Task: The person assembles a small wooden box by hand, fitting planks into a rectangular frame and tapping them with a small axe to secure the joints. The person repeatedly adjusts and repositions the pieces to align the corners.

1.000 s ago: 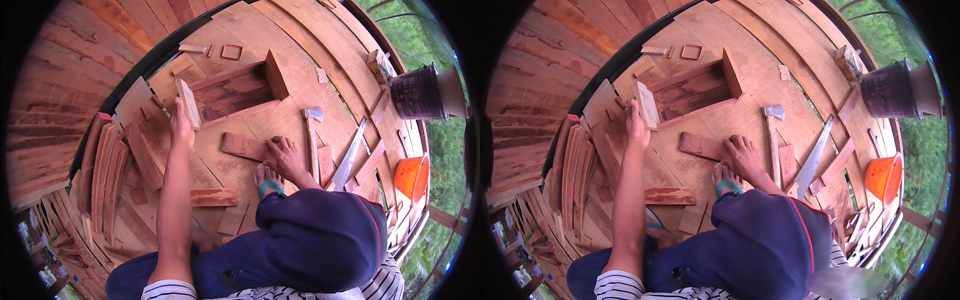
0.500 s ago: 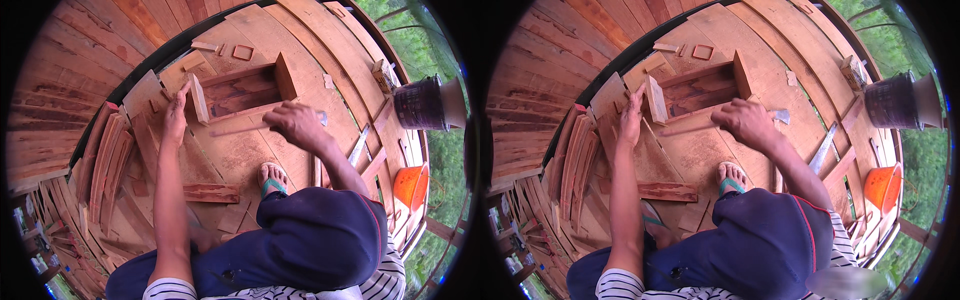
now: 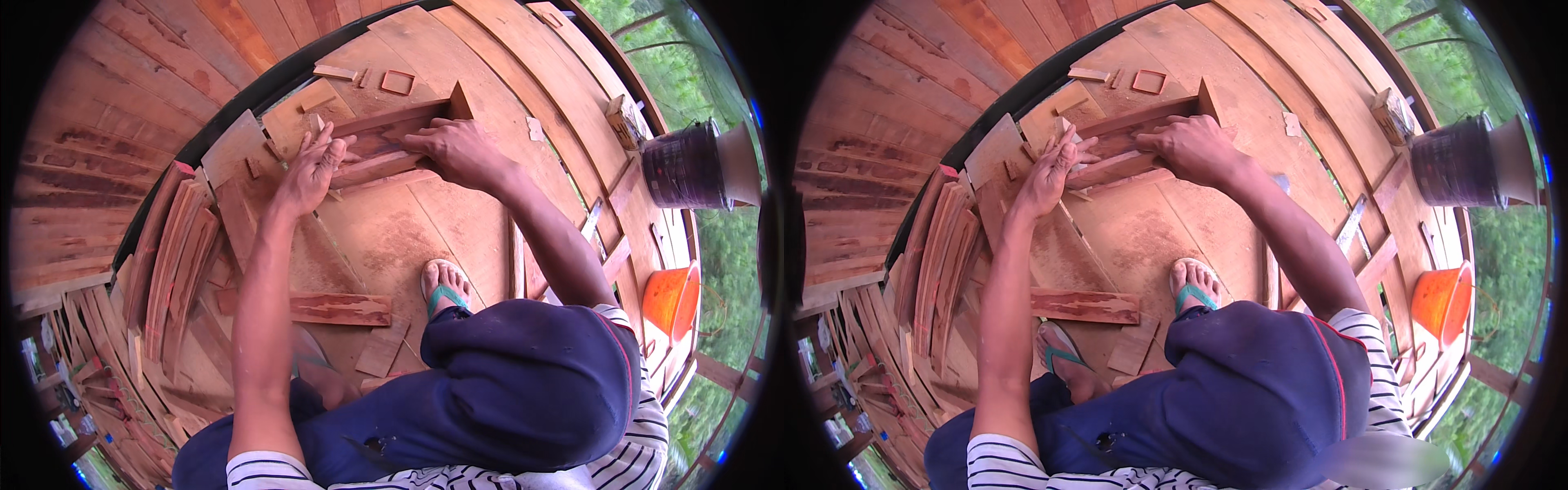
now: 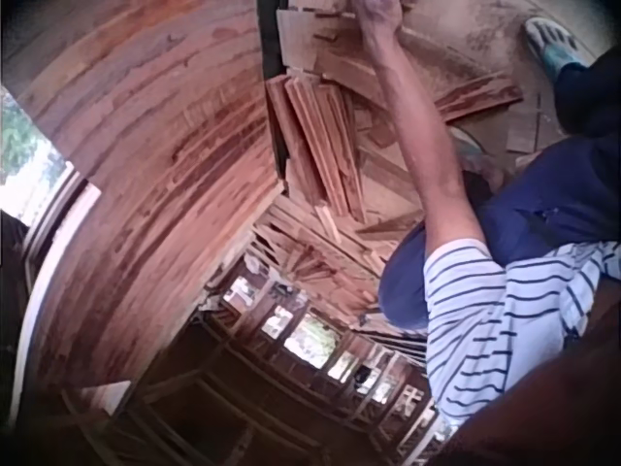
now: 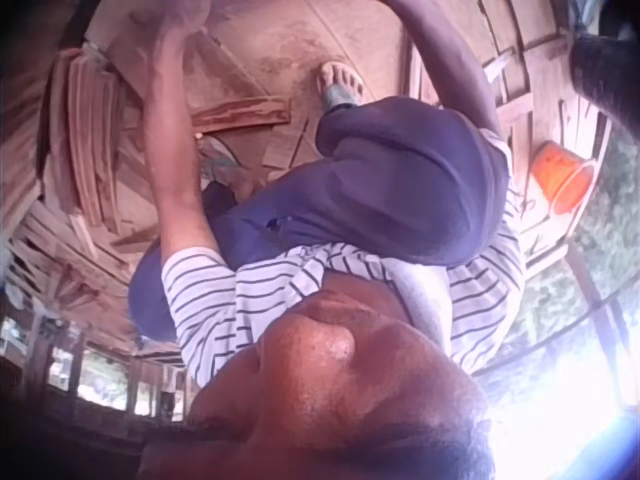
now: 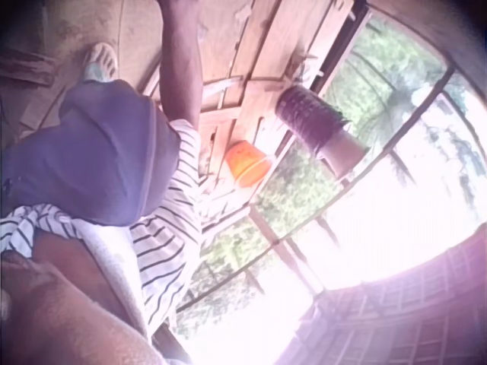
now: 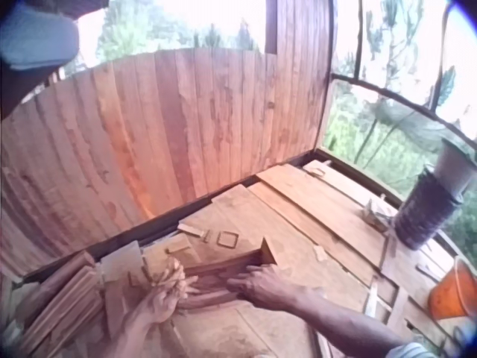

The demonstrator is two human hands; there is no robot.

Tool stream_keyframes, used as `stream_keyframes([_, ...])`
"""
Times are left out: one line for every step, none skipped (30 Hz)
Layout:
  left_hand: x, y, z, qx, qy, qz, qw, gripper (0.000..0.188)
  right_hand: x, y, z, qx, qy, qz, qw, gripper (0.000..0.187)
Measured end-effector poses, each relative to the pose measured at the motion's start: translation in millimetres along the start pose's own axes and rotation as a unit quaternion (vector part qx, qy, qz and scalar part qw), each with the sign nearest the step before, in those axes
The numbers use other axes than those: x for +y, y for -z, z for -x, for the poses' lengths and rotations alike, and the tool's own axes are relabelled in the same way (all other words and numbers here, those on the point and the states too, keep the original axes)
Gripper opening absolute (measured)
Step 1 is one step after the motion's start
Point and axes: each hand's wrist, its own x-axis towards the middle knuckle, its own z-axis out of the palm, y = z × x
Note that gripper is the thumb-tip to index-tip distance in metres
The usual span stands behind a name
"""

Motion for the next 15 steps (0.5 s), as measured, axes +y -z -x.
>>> stream_keyframes([-1,-1,0,-0.007,-0.005,-0.012,1.000,0.086,-2,0,0,0.005,0.000,-0.002,1.000,0.037])
stream_keyframes([5,0,-4,-0.014,-0.024,-0.049,0.998,0.083,-2,1,-1,-0.007,-0.007,0.002,1.000,0.039])
stream_keyframes([11,0,-8,-0.021,-0.044,-0.085,0.995,0.080,-3,1,-2,-0.018,-0.015,0.005,1.000,0.040])
stream_keyframes([18,-1,-11,-0.047,-0.022,-0.099,0.994,0.076,-3,1,-2,-0.030,-0.022,0.009,0.999,0.041])
stream_keyframes([44,-3,-17,-0.075,-0.003,-0.112,0.991,0.073,0,-1,-1,-0.018,-0.019,0.011,1.000,0.042])
stream_keyframes([64,-3,-21,-0.100,0.017,-0.127,0.987,0.070,2,-3,0,-0.003,-0.012,0.014,1.000,0.042])
stream_keyframes([69,-7,-29,-0.134,0.024,-0.130,0.982,0.065,4,-5,2,0.011,-0.007,0.017,1.000,0.042])
stream_keyframes([74,-7,-36,-0.166,0.033,-0.136,0.976,0.062,4,-7,0,0.054,0.018,0.005,0.998,0.038])
stream_keyframes([80,-8,-44,-0.198,0.042,-0.141,0.969,0.060,4,-8,-1,0.048,0.020,0.004,0.999,0.036])
stream_keyframes([86,-9,-52,-0.228,0.081,-0.175,0.954,0.059,5,-10,-2,0.043,0.020,0.004,0.999,0.034])
stream_keyframes([97,-15,-63,-0.260,0.115,-0.209,0.936,0.057,8,-10,-1,0.038,0.015,0.004,0.999,0.032])
stream_keyframes([107,-21,-73,-0.289,0.147,-0.244,0.914,0.056,7,-7,-1,0.065,0.011,-0.006,0.998,0.029])
stream_keyframes([99,-29,-78,-0.256,0.084,-0.218,0.938,0.054,7,-4,0,0.004,-0.032,-0.012,0.999,0.032])
stream_keyframes([79,-33,-76,-0.219,0.023,-0.193,0.956,0.051,7,-2,-1,0.062,0.004,0.006,0.998,0.035])
stream_keyframes([65,-33,-77,-0.189,-0.041,-0.163,0.967,0.049,9,-2,2,0.117,0.036,0.026,0.992,0.038])
